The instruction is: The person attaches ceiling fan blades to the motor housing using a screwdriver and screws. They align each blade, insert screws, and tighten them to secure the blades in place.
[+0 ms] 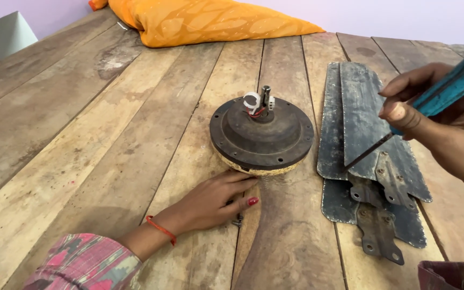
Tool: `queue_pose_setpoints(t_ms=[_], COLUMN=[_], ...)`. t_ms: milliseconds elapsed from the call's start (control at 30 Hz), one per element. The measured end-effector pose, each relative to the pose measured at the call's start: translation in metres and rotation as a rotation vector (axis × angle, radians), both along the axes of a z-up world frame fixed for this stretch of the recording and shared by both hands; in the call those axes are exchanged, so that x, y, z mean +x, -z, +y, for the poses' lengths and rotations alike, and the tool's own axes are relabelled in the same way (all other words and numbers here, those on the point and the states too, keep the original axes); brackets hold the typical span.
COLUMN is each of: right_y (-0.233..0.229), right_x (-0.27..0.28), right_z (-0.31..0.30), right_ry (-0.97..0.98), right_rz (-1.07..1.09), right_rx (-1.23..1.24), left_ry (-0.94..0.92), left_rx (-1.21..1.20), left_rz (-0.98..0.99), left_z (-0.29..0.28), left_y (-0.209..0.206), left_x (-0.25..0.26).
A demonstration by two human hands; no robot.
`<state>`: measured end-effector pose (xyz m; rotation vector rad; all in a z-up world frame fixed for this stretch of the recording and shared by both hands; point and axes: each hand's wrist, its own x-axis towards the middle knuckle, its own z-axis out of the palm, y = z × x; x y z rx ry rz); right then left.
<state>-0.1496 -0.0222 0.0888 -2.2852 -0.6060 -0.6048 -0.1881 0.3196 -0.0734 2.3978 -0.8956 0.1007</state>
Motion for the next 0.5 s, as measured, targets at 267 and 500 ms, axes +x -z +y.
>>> queue_pose_setpoints(t_ms=[267, 500], right_y=[0.007, 0.016], right_x=[0.005, 0.015], right_z=[-0.014, -0.022], right_ry=[0.066, 0.075], right_rz=[0.030, 0.051], right_rx=[-0.051, -0.107], left_ry=[0.049, 0.036], left_rx=[-0.327, -0.399], left_rz=[0.375, 0.506], left_z=[-0.006, -0.020], left_y=[-0.002, -0.005], left_x=[-0.015, -0.037])
